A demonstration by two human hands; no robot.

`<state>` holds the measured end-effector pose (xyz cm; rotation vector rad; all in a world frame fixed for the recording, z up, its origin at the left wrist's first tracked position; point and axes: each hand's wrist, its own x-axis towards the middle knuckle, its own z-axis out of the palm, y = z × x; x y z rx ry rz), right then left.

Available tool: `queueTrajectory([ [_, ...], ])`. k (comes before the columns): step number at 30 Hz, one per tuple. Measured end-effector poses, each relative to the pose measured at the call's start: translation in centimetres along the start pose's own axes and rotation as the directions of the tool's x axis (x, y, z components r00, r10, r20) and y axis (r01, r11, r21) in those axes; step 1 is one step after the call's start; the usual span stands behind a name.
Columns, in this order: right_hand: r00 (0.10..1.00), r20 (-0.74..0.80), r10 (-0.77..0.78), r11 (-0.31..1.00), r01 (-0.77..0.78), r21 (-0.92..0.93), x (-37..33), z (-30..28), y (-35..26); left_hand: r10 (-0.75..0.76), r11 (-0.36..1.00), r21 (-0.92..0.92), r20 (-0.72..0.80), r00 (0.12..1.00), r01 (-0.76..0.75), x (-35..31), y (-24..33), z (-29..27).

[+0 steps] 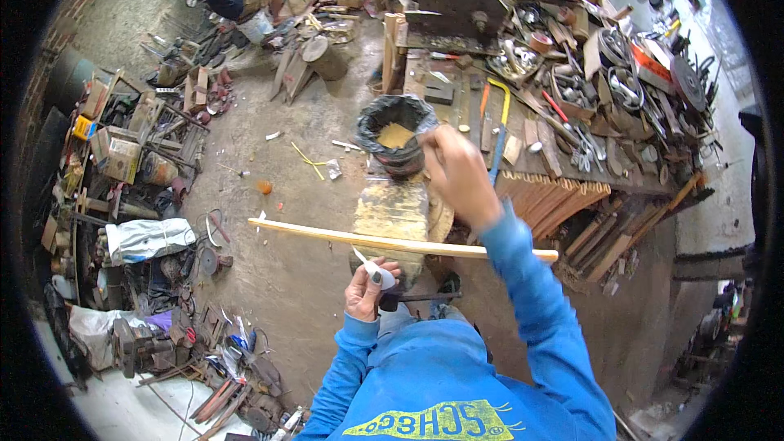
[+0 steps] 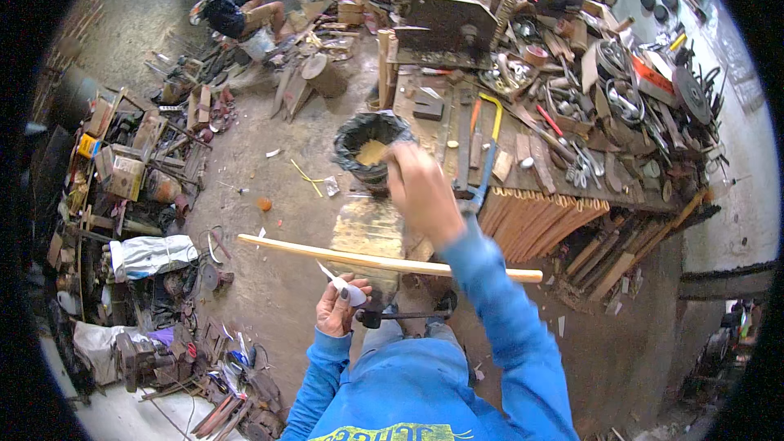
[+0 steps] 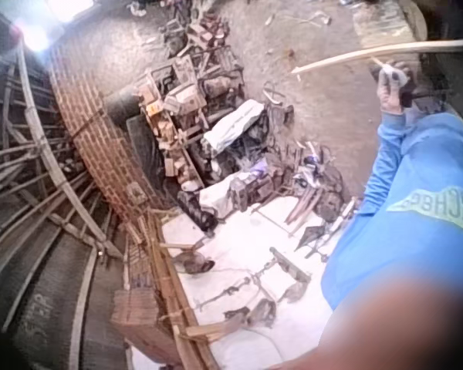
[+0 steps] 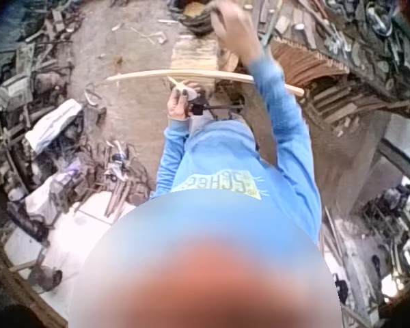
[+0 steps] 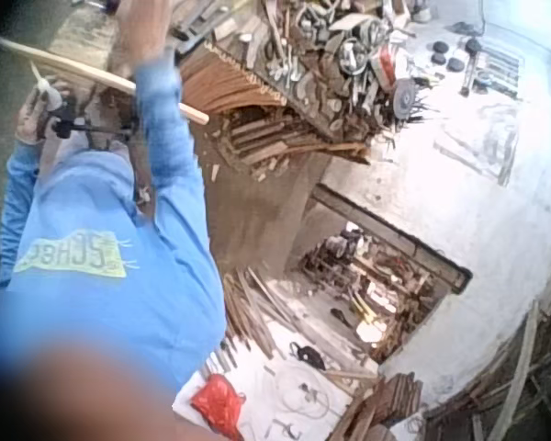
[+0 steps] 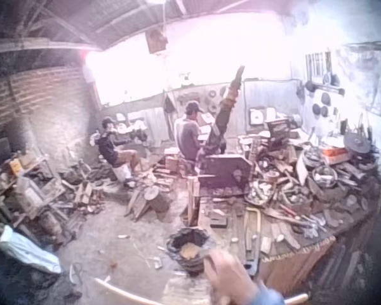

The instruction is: The person applies glue from a white bottle to a long wooden dowel held in a bench vise. They rotate the dowel to coat multiple sections, then remove the dowel and place it on a nearby workbench. The person then picks up a bucket and walks across the workshop.

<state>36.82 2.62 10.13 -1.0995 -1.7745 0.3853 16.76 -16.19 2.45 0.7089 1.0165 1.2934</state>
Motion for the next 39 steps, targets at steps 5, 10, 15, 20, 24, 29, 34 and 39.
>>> queueTrajectory([
  [5,0.586,0.686,0.432,0.827,0.046,-0.560,9.4,10.9,8.4,0.050,0.999,-0.009,-0.128,0.990,-0.051,-1.2,0.3,-4.2],
  [10,0.656,0.678,0.331,0.809,0.172,-0.562,9.7,14.5,10.0,0.151,0.984,-0.060,-0.219,0.964,-0.168,-3.3,-1.0,-7.6],
  [15,0.772,0.636,0.000,0.941,0.216,-0.262,10.5,3.2,5.7,0.016,0.980,-0.180,-0.356,0.935,-0.085,-4.9,-2.3,-9.6],
  [20,0.825,0.552,0.120,0.992,-0.124,-0.030,-1.2,-10.5,2.8,-0.047,0.994,-0.106,-0.313,0.949,0.014,-4.8,-2.9,-9.7],
  [24,0.771,0.468,0.432,0.902,-0.371,-0.220,-10.7,-13.1,2.4,-0.080,0.997,-0.032,-0.286,0.955,0.074,-4.2,-2.8,-9.3],
  [29,0.904,0.378,0.199,0.921,-0.040,-0.389,-15.4,-12.3,2.5,-0.077,0.996,0.032,-0.245,0.966,0.087,-2.7,-2.3,-8.1],
  [34,0.898,0.414,0.147,0.876,0.076,-0.477,-16.5,-13.0,2.7,-0.058,0.997,0.040,-0.231,0.971,0.069,-2.0,-2.0,-7.0],
  [39,0.954,0.159,0.255,0.854,-0.145,-0.499,-16.9,-18.4,3.8,-0.061,0.997,0.037,-0.268,0.962,0.073,-2.7,-2.5,-7.1],
])
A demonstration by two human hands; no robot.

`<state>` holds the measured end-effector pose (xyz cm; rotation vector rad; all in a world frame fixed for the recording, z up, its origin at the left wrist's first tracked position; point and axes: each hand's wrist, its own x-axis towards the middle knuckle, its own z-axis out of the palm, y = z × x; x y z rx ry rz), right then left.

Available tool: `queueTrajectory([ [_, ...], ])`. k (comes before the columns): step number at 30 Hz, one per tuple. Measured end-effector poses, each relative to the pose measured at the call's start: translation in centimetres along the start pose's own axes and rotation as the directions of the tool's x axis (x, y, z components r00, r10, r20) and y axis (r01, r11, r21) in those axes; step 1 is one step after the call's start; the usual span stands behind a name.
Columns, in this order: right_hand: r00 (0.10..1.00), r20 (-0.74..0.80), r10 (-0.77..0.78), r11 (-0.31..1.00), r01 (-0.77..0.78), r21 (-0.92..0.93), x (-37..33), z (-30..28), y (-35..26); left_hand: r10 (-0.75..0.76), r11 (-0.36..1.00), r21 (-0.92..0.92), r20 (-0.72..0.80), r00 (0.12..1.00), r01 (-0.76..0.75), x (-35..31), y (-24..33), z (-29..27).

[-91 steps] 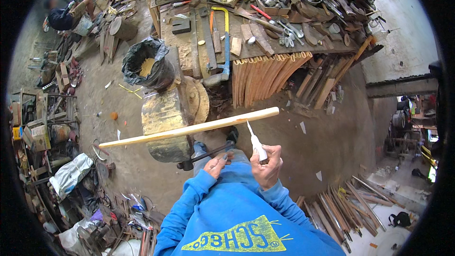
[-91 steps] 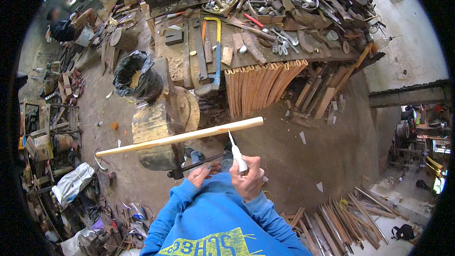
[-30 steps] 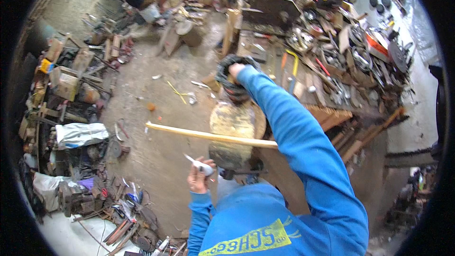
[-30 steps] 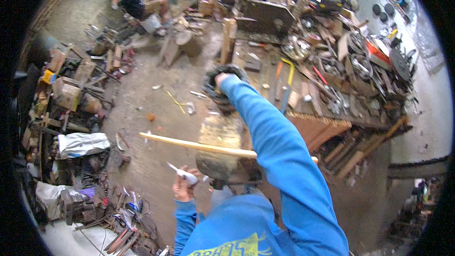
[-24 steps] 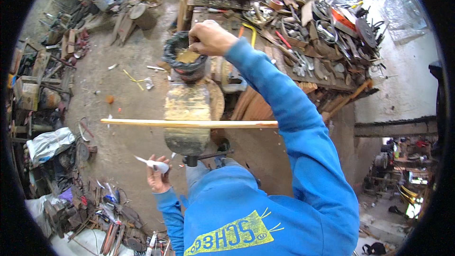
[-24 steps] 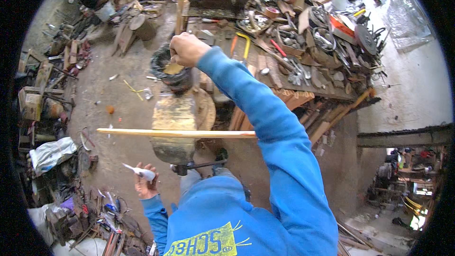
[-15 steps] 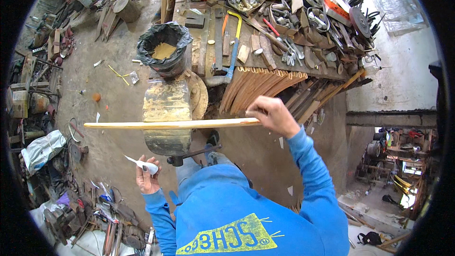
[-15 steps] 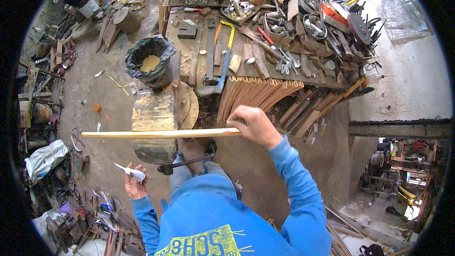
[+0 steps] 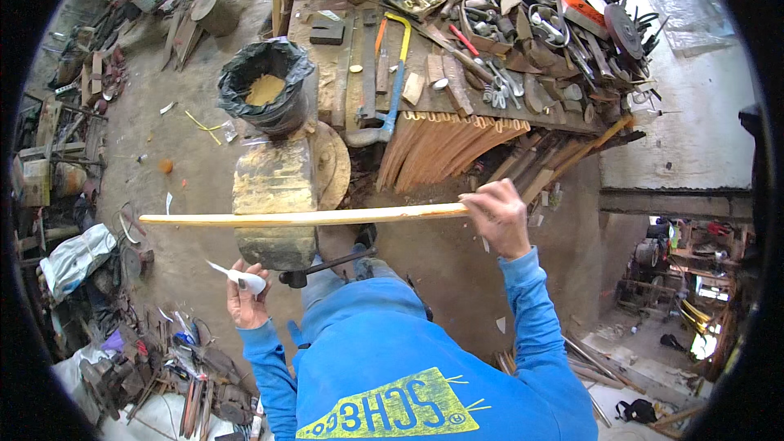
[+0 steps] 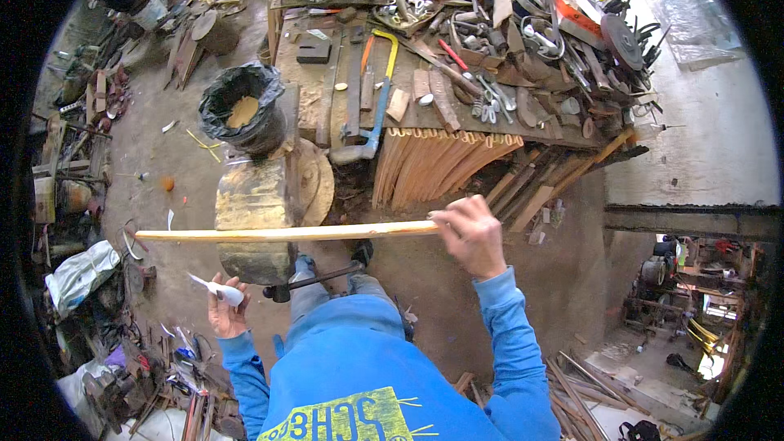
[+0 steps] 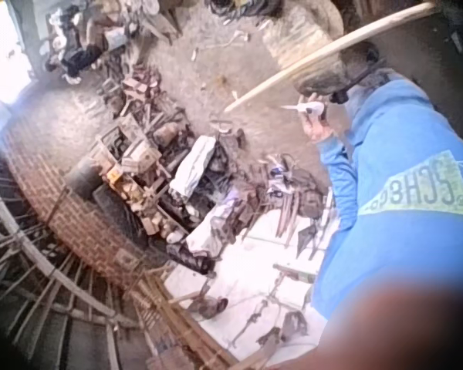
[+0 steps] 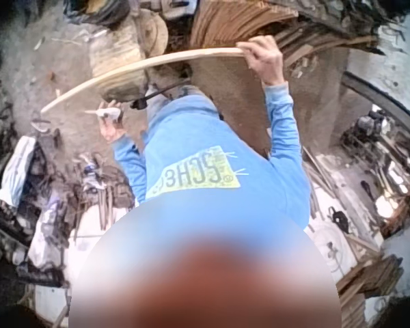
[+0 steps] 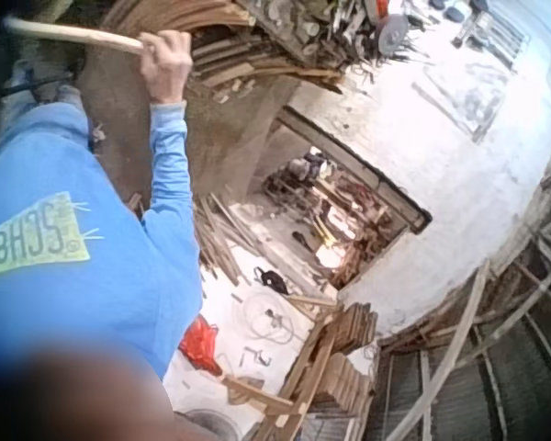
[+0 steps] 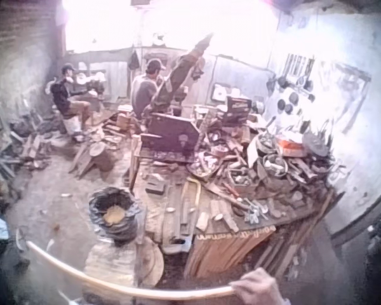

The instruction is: The person applies glue from a white bottle to a long wooden dowel held in a bench vise. They rotate the dowel to coat multiple sections, then remove the dowel and place it on a nearby workbench. The person then picks up a bucket and walks across the workshop.

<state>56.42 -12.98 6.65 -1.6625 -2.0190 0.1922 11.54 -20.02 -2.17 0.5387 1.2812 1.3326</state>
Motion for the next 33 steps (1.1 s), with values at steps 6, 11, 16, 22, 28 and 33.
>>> queueTrajectory([
  [6,0.960,0.048,0.274,0.941,-0.279,0.190,-2.7,-1.3,2.8,-0.019,1.000,-0.004,-0.036,0.999,0.019,-0.5,-0.5,-1.1],
  [11,0.993,-0.015,0.119,0.976,-0.114,0.188,-3.3,2.6,1.4,-0.013,1.000,0.028,-0.047,0.999,0.015,-0.4,-0.5,-1.2],
  [16,0.992,0.042,0.122,0.978,-0.127,0.164,-2.5,1.9,1.3,-0.023,0.999,0.037,-0.023,0.999,0.024,-0.6,-0.7,-1.4],
  [22,0.962,0.033,0.271,0.935,-0.271,0.229,1.8,-3.3,0.0,0.000,0.998,-0.058,-0.014,1.000,-0.001,-1.4,-1.4,-2.2],
  [28,0.995,-0.048,-0.088,0.909,0.100,0.404,18.4,4.6,-9.3,0.070,0.997,-0.032,-0.049,0.996,-0.071,-1.3,-0.9,-1.8],
  [33,0.837,0.340,-0.429,0.889,0.458,-0.004,29.0,15.9,-14.6,0.178,0.979,-0.088,-0.088,0.980,-0.186,-2.0,0.3,-4.0],
])
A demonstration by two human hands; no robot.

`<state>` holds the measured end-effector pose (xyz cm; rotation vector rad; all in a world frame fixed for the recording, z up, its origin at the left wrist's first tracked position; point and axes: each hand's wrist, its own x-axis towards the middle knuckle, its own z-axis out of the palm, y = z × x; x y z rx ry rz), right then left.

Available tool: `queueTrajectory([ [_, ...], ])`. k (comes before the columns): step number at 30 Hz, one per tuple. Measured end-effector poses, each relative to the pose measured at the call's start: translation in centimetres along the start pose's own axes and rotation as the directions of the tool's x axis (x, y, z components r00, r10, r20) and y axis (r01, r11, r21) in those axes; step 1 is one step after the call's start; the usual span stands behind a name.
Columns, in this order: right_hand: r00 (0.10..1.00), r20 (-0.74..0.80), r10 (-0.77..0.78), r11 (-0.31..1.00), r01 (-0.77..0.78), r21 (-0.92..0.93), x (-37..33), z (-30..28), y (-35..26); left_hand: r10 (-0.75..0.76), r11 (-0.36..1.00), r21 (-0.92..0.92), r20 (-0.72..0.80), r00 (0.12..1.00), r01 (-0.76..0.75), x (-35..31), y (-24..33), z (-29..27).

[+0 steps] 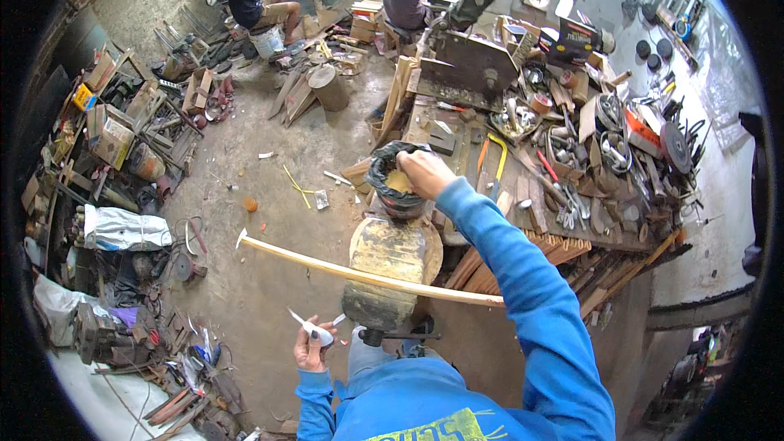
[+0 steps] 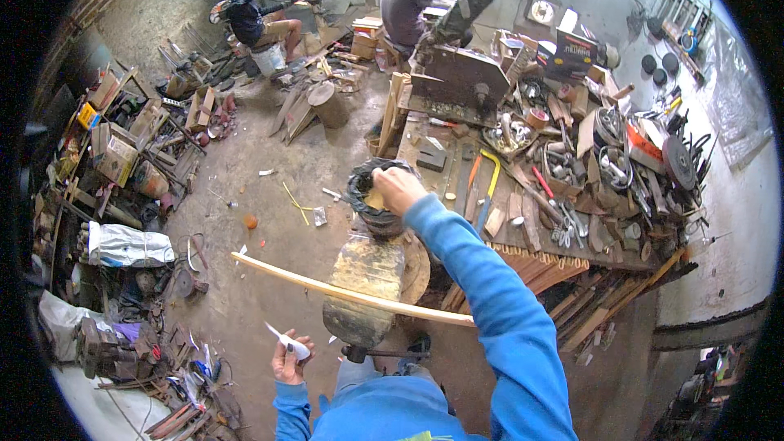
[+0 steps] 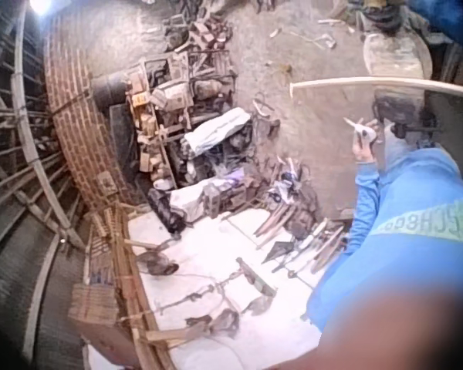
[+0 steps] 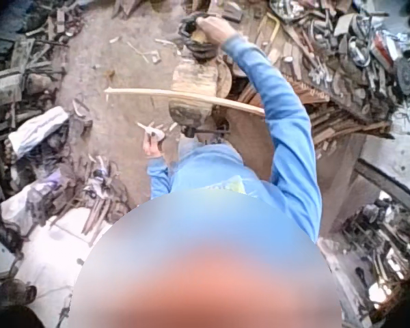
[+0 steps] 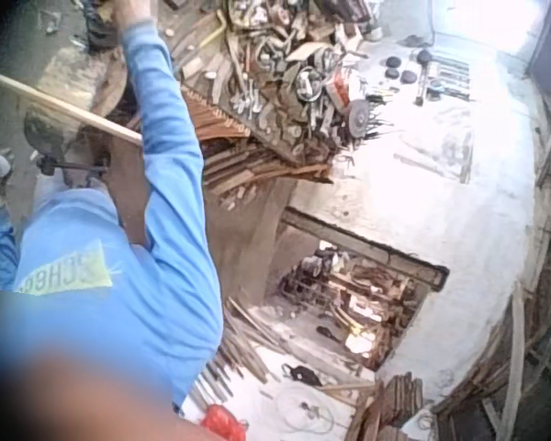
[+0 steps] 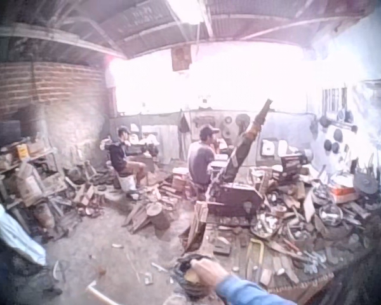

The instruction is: The person applies glue from a white bottle to a long wooden dowel held in a bench vise. They rotate the dowel to coat multiple sections, then remove the dowel and place it on a nearby workbench. The person then picks up a bucket and walks across the workshop.

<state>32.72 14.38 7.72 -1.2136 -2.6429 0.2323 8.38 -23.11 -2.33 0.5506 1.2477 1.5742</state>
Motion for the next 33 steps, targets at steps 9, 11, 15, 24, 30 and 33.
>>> queueTrajectory([
  [9,0.814,0.545,0.202,0.979,-0.165,-0.117,4.3,4.9,-0.3,-0.021,0.999,-0.045,-0.248,0.969,0.010,-2.5,0.1,-5.4],
  [11,0.811,0.537,0.232,0.972,-0.216,-0.093,4.6,4.9,-0.4,-0.025,0.999,-0.047,-0.220,0.975,0.015,-2.1,0.1,-5.5],
  [15,0.859,0.466,0.211,0.976,-0.211,-0.053,4.1,3.6,0.4,-0.019,0.999,-0.030,-0.114,0.993,0.016,-0.3,0.2,-4.8],
  [24,0.995,-0.086,0.050,0.889,-0.005,0.458,-16.8,-6.0,1.7,0.029,0.997,0.071,0.025,0.999,-0.031,2.5,-0.1,-0.3],
  [30,0.948,-0.127,0.292,0.879,-0.213,0.427,-30.9,-4.4,-1.3,-0.002,0.996,0.085,0.083,0.997,-0.005,1.5,-1.4,4.4],
  [33,0.924,-0.317,0.214,0.968,-0.157,0.195,-31.6,-1.7,-2.8,-0.017,0.995,0.099,0.115,0.993,0.005,0.7,-2.2,6.0],
])
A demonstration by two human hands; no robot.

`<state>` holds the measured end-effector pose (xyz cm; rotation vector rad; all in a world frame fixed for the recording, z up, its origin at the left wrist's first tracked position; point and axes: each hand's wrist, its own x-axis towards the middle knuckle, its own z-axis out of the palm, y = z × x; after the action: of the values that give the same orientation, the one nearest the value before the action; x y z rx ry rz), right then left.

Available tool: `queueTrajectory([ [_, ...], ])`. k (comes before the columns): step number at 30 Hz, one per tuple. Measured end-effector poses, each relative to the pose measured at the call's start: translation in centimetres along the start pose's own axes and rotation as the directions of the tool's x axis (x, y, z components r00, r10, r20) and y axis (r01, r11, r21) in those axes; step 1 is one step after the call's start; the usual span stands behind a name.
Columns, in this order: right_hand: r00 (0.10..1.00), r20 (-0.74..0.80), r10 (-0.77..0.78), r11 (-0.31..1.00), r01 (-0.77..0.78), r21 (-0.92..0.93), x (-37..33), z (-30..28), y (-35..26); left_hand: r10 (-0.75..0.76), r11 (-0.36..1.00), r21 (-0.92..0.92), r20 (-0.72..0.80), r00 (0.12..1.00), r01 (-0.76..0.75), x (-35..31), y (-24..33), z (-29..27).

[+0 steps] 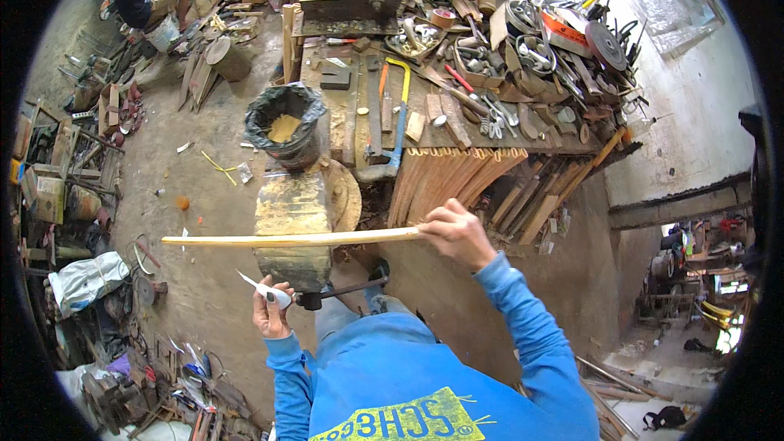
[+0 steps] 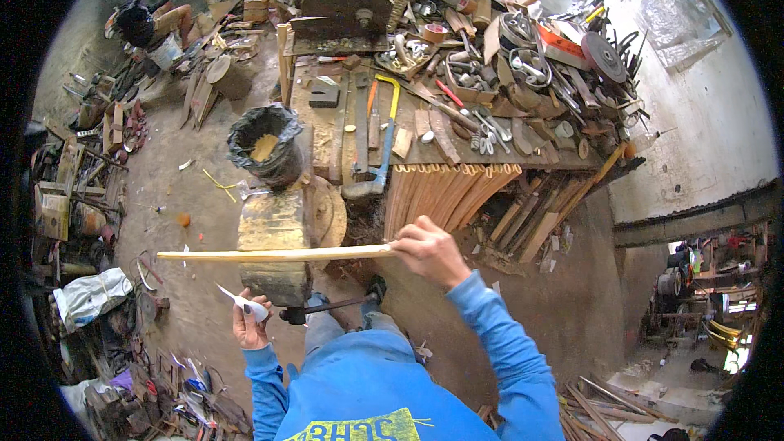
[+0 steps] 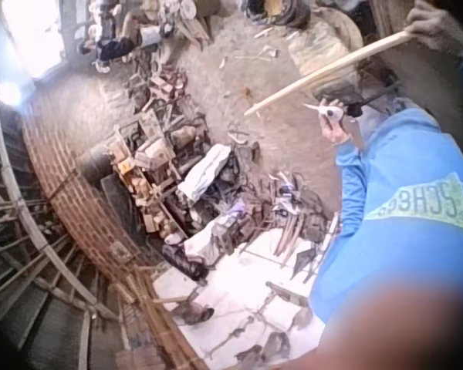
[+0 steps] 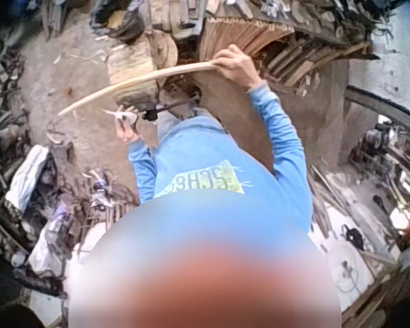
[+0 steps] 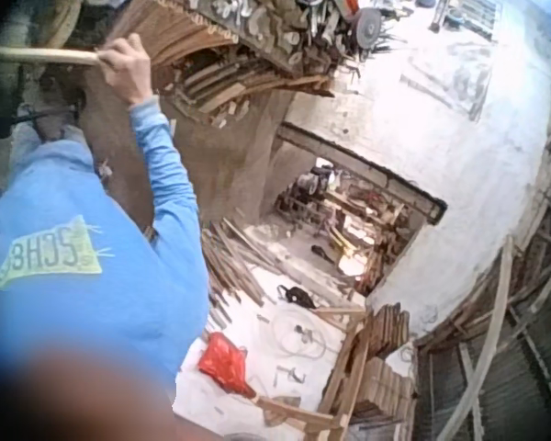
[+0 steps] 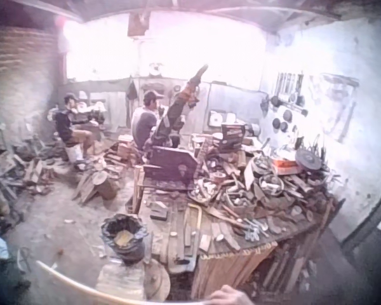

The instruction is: The person applies glue from a white bottle to a long wooden dowel held in a bench vise. They rotate the dowel to coat multiple sections, then remove the dowel and place it on a nearby workbench. The person then picks up a bucket and walks across the workshop.

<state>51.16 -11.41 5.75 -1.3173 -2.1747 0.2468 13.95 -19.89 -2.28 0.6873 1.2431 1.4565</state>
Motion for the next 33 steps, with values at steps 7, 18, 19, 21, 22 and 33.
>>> queueTrajectory([
  [7,0.991,0.013,0.132,0.990,-0.131,-0.056,-2.4,0.9,0.6,0.006,0.999,0.043,0.017,1.000,-0.007,-0.8,-0.7,1.3],
  [18,0.865,0.003,0.502,0.819,-0.476,0.321,-8.3,-5.2,7.4,0.039,0.999,0.031,0.012,0.999,-0.039,-1.5,-0.9,0.6],
  [19,0.888,-0.011,0.460,0.854,-0.439,0.277,-8.3,-4.8,7.1,0.037,0.999,0.030,0.012,0.999,-0.037,-1.5,-1.0,0.8],
  [21,0.927,-0.008,0.376,0.912,-0.369,0.179,-7.7,-3.8,6.4,0.029,0.999,0.039,0.014,0.999,-0.030,-1.6,-1.1,1.1],
  [22,0.939,-0.009,0.345,0.928,-0.339,0.152,-7.3,-3.4,5.9,0.026,0.998,0.050,0.011,1.000,-0.027,-1.7,-1.1,1.2],
  [33,0.978,0.003,0.209,0.975,-0.208,-0.080,-1.4,3.5,-2.1,0.066,0.995,0.070,0.032,0.997,-0.068,-1.7,-0.8,2.2],
])
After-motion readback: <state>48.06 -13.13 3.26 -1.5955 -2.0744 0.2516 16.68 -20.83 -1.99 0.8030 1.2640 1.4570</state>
